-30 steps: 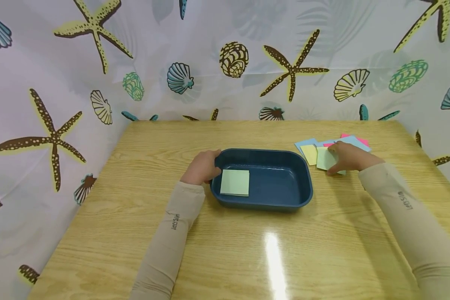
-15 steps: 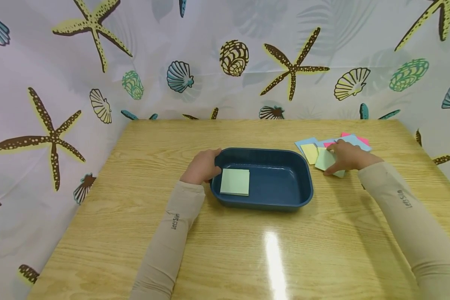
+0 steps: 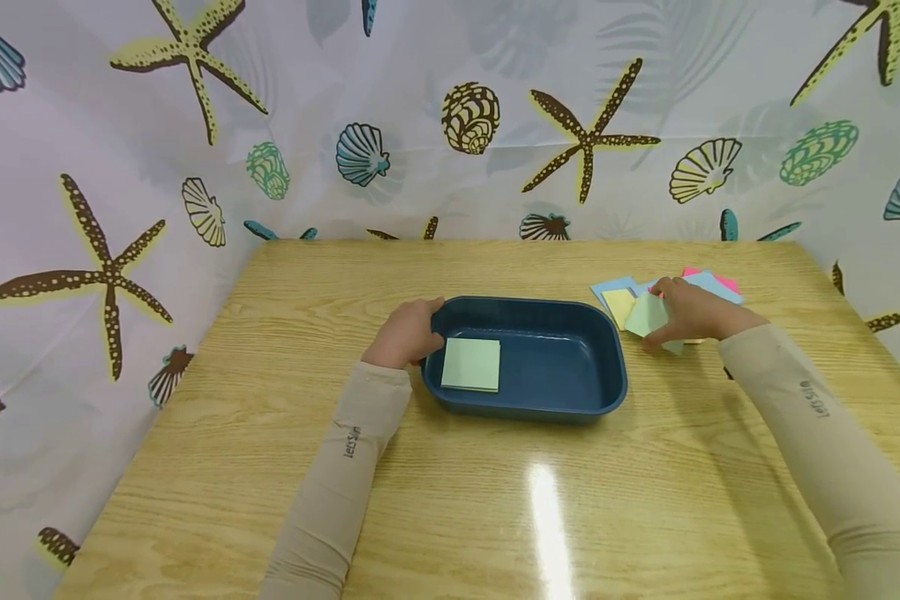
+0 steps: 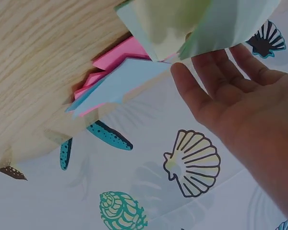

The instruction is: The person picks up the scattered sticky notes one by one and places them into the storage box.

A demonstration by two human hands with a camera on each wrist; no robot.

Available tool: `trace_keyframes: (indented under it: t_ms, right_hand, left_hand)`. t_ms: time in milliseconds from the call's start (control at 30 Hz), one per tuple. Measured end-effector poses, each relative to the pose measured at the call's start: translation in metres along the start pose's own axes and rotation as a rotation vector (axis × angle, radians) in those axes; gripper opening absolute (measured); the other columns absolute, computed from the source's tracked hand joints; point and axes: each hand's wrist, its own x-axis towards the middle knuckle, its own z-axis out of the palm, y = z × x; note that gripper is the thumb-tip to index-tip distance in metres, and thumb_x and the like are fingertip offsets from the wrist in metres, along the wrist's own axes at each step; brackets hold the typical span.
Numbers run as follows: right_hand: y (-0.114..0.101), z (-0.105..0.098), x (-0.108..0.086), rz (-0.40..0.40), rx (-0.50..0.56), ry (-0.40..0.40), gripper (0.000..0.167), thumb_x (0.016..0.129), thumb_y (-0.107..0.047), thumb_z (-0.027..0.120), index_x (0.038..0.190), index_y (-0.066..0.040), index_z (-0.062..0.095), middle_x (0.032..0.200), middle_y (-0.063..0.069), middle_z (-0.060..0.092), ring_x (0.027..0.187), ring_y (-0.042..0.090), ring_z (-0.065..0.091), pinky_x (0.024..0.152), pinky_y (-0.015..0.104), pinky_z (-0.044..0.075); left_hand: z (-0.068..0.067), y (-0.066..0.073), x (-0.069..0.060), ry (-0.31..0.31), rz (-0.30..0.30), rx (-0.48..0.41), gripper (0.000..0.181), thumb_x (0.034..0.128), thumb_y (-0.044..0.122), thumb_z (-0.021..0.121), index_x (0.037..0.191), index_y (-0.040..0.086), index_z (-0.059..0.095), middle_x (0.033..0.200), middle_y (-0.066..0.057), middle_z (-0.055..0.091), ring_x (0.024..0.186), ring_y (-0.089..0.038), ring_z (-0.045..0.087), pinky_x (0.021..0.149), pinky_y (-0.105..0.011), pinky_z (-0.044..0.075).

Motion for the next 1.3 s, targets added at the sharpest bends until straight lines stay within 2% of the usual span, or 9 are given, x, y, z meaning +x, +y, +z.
trace_keyframes:
  t_ms: [100,367,567,733,967,1067,1300]
  right_hand:
    - [-0.01,-0.01,0.0,-0.02,-0.008,0.038,0.089,0.074,-0.035,0.081,0.129,0.02,0.037,0.12,0.037,0.044,0.095,0.039,0.053,0.08,0.051,0.048]
    - [-0.052,-0.039,-0.002,-0.066,-0.014,0.131,0.085,0.076,-0.037,0.08,0.133,0.014,0.043,0.119,0.031,0.044,0.093,0.038,0.051,0.073,0.048,0.049]
    - [-0.095,-0.045,-0.003,-0.181,0.022,0.141,0.08,0.078,-0.04,0.079,0.135,0.006,0.048,0.118,0.021,0.051,0.09,0.029,0.051,0.071,0.04,0.046]
    - [-0.13,-0.037,0.001,-0.312,0.032,0.11,0.079,0.078,-0.041,0.078,0.136,0.004,0.048,0.116,0.016,0.054,0.089,0.025,0.051,0.071,0.036,0.044]
    - [-0.174,-0.012,0.016,-0.454,-0.016,0.019,0.08,0.078,-0.045,0.076,0.135,0.004,0.049,0.113,0.012,0.055,0.087,0.022,0.051,0.072,0.034,0.046]
    - [-0.188,0.0,0.023,-0.473,-0.057,-0.024,0.08,0.079,-0.044,0.076,0.135,0.005,0.048,0.113,0.013,0.055,0.087,0.022,0.053,0.073,0.034,0.047]
    - [-0.208,0.025,0.039,-0.454,-0.136,-0.085,0.076,0.08,-0.041,0.076,0.134,0.006,0.049,0.11,0.013,0.055,0.085,0.022,0.055,0.073,0.035,0.05]
  left_hand:
    - [0.0,0.0,0.0,-0.004,-0.01,0.0,0.068,0.0885,0.001,0.058,0.151,0.012,0.034,0.128,-0.018,0.058,0.049,-0.016,0.054,0.045,-0.022,0.047]
    - [0.001,-0.001,0.0,0.003,0.004,0.01,0.067,0.0891,0.002,0.059,0.151,0.011,0.034,0.128,-0.018,0.058,0.049,-0.015,0.053,0.046,-0.021,0.047]
    - [0.001,-0.001,0.0,-0.001,-0.003,0.016,0.067,0.0894,0.002,0.059,0.151,0.012,0.033,0.132,-0.017,0.056,0.049,-0.015,0.054,0.046,-0.021,0.048]
    - [0.001,-0.001,0.001,0.001,-0.006,0.02,0.067,0.0896,0.003,0.059,0.151,0.013,0.034,0.129,-0.017,0.058,0.048,-0.015,0.053,0.046,-0.021,0.047]
    - [0.001,0.0,0.001,-0.005,-0.012,0.014,0.067,0.09,0.003,0.059,0.151,0.013,0.034,0.133,-0.017,0.055,0.051,-0.016,0.055,0.047,-0.021,0.049]
    - [0.001,0.0,0.001,0.001,-0.006,0.011,0.066,0.0898,0.003,0.059,0.15,0.013,0.034,0.128,-0.017,0.058,0.05,-0.016,0.055,0.047,-0.022,0.048]
    - [-0.001,-0.003,0.0,0.001,0.032,-0.002,0.067,0.0882,0.001,0.056,0.15,0.011,0.034,0.113,-0.017,0.066,0.046,-0.014,0.051,0.045,-0.022,0.045]
